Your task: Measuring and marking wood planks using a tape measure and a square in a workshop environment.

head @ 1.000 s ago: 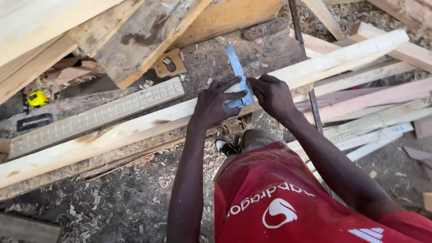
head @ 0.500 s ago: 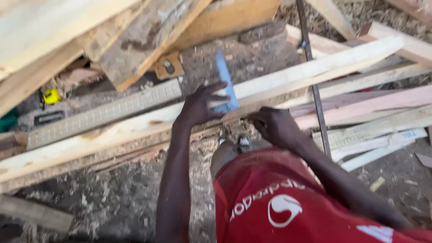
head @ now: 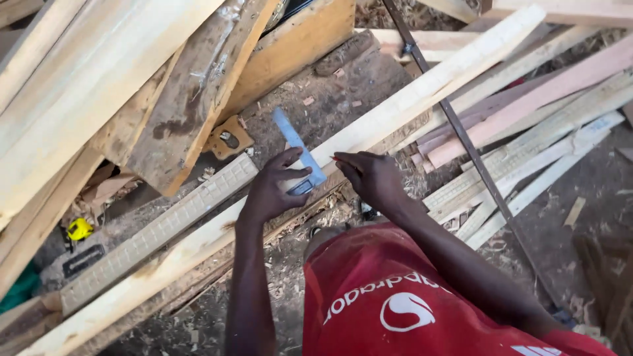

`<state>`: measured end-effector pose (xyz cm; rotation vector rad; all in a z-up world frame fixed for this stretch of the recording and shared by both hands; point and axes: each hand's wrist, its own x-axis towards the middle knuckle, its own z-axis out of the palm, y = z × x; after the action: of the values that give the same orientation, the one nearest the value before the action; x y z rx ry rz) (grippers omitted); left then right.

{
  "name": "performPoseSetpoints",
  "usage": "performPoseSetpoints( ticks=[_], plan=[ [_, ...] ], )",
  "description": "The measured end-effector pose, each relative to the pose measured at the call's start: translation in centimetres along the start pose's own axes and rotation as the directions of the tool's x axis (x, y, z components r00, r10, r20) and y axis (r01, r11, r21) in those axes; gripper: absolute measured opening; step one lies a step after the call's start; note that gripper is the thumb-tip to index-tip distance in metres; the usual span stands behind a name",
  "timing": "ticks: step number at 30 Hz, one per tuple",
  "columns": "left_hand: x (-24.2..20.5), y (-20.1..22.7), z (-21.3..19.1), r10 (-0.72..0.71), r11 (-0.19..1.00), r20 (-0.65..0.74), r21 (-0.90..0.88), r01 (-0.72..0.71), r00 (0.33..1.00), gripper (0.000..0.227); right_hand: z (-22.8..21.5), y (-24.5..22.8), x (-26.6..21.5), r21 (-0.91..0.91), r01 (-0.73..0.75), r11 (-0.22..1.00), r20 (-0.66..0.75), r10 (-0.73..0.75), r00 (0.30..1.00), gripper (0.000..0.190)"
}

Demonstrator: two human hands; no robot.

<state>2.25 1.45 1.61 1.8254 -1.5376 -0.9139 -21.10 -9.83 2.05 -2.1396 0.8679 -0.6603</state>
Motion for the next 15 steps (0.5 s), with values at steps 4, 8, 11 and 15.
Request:
performPoseSetpoints(
  ticks=[4, 8, 11, 15],
  plan=[
    [0.6, -0.7, 0.3, 0.047, 0.999, -0.004, 0.009, -0.047, 0.999, 0.053, 2.4, 0.4, -0.3, -0.053, -0.033, 0.998, -0.06, 0.029, 0.998, 0.023],
    [0.5, -0.7, 0.7, 0.097, 0.989, -0.026, 0.115, -0.093, 0.995, 0.051, 3.9, -0.4, -1.0, -0.071, -0.05, 0.996, -0.107, 0.042, 0.993, 0.021],
    [0.4, -0.4, 0.8, 0.126, 0.987, -0.041, 0.105, -0.121, 0.991, 0.05, 4.4, -0.9, -1.1, -0.146, -0.064, 0.987, -0.114, 0.047, 0.992, 0.02],
    [1.0, -0.9, 1.1, 0.14, 0.984, -0.05, 0.116, -0.134, 0.989, 0.05, 5.2, 0.3, -0.7, -0.255, -0.051, 0.966, -0.101, 0.026, 0.995, 0.021]
  ],
)
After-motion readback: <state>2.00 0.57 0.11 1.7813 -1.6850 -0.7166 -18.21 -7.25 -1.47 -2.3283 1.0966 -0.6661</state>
